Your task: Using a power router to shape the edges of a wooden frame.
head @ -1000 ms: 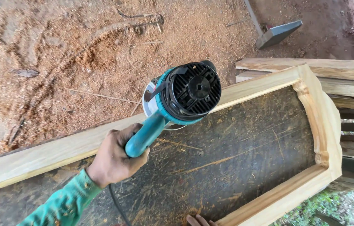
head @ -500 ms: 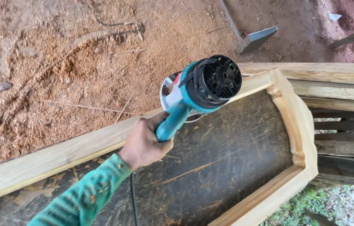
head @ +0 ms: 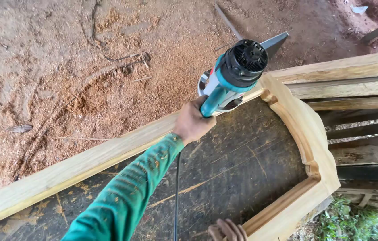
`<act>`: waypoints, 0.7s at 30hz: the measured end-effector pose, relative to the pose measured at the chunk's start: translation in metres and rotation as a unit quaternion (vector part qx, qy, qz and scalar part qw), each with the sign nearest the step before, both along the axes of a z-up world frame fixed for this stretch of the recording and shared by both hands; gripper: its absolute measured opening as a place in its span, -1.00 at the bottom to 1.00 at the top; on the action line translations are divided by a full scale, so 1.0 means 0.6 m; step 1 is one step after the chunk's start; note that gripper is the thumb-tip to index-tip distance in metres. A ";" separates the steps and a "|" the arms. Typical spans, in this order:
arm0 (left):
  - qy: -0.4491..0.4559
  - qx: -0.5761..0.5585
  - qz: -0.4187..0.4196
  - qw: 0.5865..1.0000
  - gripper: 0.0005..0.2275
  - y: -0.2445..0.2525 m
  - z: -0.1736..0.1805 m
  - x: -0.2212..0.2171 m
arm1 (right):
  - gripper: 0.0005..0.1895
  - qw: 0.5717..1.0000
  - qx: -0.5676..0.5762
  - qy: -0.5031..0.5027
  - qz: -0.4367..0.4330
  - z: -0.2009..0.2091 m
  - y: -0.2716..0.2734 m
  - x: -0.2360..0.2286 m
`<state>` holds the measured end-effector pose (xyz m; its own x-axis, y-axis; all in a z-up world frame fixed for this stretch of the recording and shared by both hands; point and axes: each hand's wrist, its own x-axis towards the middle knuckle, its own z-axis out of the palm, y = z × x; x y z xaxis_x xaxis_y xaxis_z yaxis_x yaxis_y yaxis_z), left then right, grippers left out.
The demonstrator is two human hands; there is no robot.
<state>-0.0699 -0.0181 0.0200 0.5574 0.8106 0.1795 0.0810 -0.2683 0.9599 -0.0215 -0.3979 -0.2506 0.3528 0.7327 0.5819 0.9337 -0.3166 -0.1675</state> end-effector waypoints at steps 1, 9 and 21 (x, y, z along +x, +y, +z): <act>0.004 0.003 -0.001 1.000 -0.73 0.006 0.004 0.019 | -0.92 1.000 0.003 0.004 -0.001 0.038 0.015 -0.005; 0.064 -0.032 -0.019 0.997 -0.50 0.020 0.023 0.160 | -0.73 0.997 -0.068 -0.011 0.043 0.052 0.009 -0.004; 0.014 0.034 -0.008 0.999 -0.59 0.041 0.017 0.259 | -0.80 0.998 0.006 0.006 0.064 0.112 0.032 -0.018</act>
<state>0.0855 0.0063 0.0304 0.5759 0.7881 0.2173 0.1030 -0.3337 0.9370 -0.0320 -0.3785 -0.1833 0.2640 0.7650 0.5875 0.9642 -0.1931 -0.1818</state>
